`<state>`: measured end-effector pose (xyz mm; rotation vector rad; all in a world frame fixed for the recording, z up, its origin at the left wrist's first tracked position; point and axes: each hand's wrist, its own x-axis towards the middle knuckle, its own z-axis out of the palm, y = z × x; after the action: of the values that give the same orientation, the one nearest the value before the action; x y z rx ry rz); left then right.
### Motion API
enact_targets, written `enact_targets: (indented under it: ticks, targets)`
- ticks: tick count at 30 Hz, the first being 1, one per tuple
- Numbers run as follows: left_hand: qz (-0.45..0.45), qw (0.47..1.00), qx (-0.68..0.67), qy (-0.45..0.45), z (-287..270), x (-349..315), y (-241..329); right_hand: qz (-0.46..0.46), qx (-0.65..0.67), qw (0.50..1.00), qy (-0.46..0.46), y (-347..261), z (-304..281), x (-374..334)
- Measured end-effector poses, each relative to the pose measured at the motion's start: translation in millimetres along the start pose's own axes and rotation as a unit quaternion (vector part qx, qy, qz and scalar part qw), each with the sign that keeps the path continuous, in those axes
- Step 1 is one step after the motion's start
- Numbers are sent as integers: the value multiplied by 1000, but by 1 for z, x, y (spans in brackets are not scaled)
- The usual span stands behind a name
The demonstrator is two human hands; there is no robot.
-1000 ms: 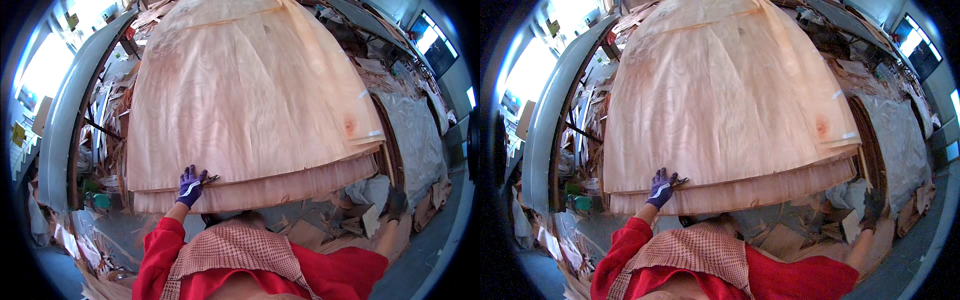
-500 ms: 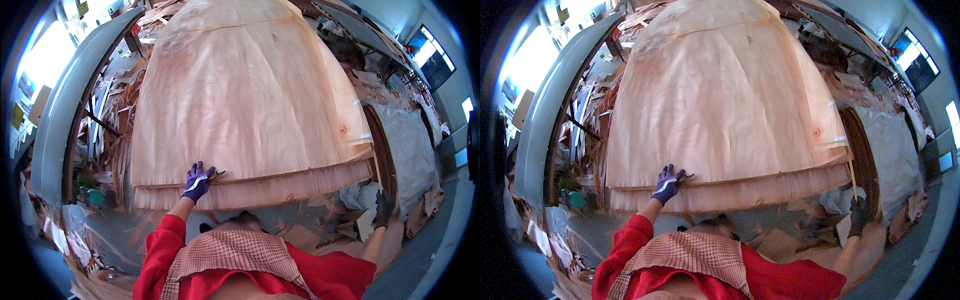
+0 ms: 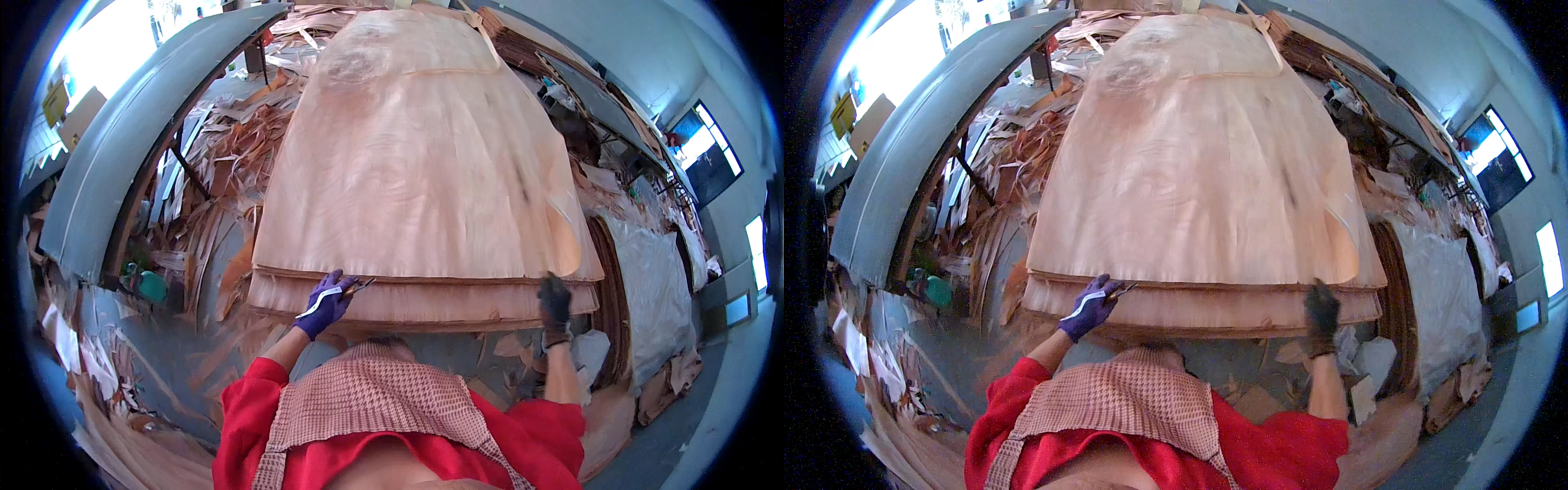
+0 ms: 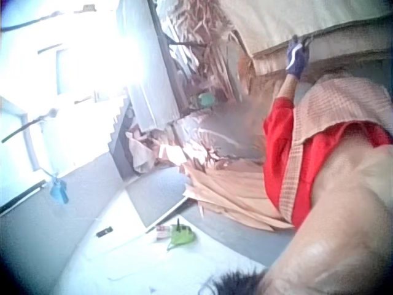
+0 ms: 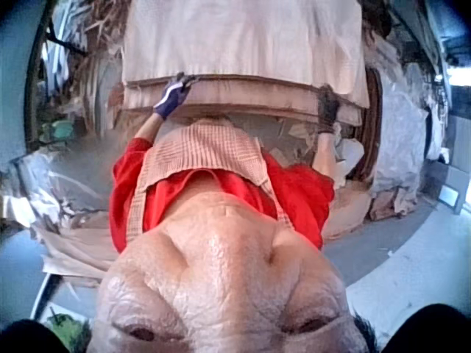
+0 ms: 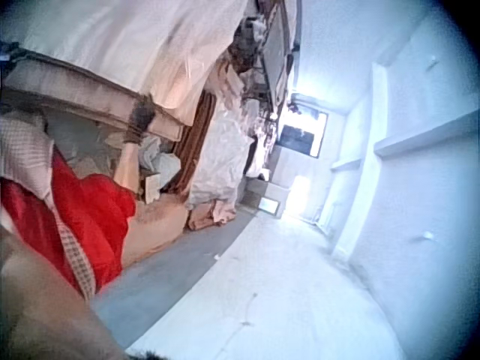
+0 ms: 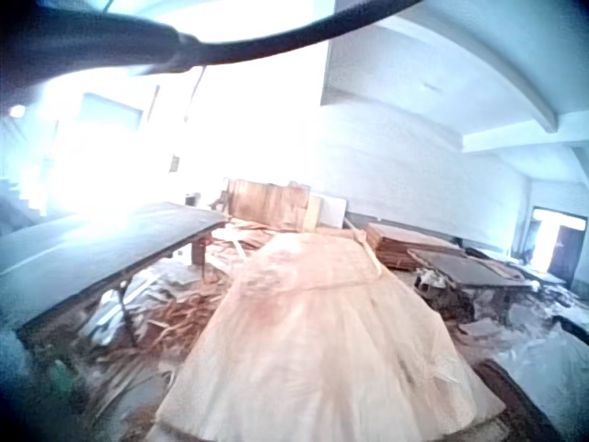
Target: The person applies adhesive markers to wood veneer sheets, measures and trims the sheets using a tape measure and a utility knife, and then lifts and stacks the sheets together.
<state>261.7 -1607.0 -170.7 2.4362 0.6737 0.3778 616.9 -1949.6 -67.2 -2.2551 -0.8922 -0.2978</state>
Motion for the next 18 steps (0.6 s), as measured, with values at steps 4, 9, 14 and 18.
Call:
enact_targets:
  ticks: [4, 9, 14, 18]
  targets:
    - [8, 999, -43, 14, -19, -18, -5, 248, 214, 931, -164, -98, 59, -28]
    - [-8, 994, -106, 34, -34, -45, -30, 212, 228, 923, -226, -146, 65, -62]
    - [-40, 992, -112, 50, -34, -69, -64, 61, 171, 961, -209, -119, 65, -113]
    - [-62, 985, -158, 40, -35, -81, -80, 42, 105, 982, -153, -118, 43, -125]
